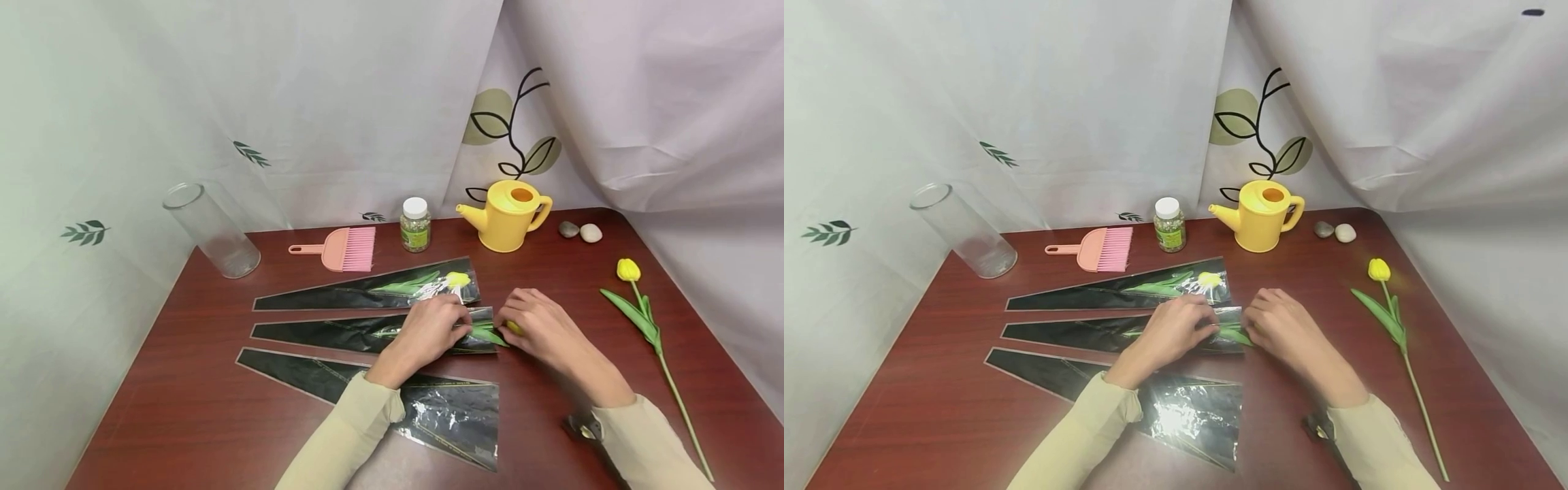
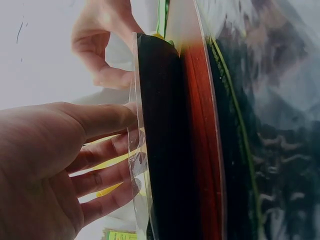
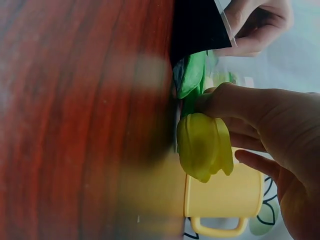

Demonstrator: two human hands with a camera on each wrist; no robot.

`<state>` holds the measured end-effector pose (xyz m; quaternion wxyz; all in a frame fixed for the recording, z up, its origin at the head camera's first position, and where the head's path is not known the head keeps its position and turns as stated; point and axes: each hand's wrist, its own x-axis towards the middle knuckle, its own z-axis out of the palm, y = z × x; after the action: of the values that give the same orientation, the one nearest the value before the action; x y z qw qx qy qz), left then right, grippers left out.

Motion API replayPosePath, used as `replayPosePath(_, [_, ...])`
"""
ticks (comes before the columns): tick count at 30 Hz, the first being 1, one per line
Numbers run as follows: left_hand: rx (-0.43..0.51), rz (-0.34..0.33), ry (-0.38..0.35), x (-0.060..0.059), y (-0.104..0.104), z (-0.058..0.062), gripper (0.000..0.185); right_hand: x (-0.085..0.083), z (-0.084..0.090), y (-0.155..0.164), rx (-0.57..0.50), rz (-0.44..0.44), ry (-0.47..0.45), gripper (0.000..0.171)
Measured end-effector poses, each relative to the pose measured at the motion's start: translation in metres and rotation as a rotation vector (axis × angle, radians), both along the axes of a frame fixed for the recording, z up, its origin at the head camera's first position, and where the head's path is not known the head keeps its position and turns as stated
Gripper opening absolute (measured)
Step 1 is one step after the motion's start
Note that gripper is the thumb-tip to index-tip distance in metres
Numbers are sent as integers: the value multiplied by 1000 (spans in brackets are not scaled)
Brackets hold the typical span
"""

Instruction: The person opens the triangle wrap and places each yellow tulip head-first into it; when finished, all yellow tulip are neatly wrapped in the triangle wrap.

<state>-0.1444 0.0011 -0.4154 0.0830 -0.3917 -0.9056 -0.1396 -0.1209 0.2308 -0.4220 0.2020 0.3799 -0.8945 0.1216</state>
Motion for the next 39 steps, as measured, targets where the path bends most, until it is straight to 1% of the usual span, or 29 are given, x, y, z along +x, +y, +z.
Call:
replayPosePath(3, [1,0,1,0,0,0,7,1,0,0,-10,-8,-13,14])
replayPosePath(6, [7,0,-3,0,0,0,6,4,4,5,-47,-41,-70,16])
replayPosePath(8, [8,1,-8,0,1,0,6,7,7,12,-82,-88,-135,21])
replayPosePath(11, [9,3,-15,0,1,0,6,14,10,26,-119,-193,-261,33])
replayPosePath(14, [10,3,-19,0,1,-1,6,20,7,39,-119,-283,-364,46])
replayPosePath(16, [11,2,-20,0,1,-1,6,23,4,45,-116,-310,-405,50])
replayPosePath(19, [11,4,-18,0,1,-1,6,25,-2,49,-120,-304,-417,47])
replayPosePath(23, [8,7,-15,1,0,0,7,24,-8,50,-140,-283,-391,39])
replayPosePath(28, [7,11,-22,1,0,0,8,22,-8,49,-167,-271,-376,32])
replayPosePath(32, [21,16,-14,0,0,1,9,21,-7,47,-209,-248,-405,31])
replayPosePath(39, [68,11,6,0,0,4,10,12,-8,34,-289,-156,-471,31])
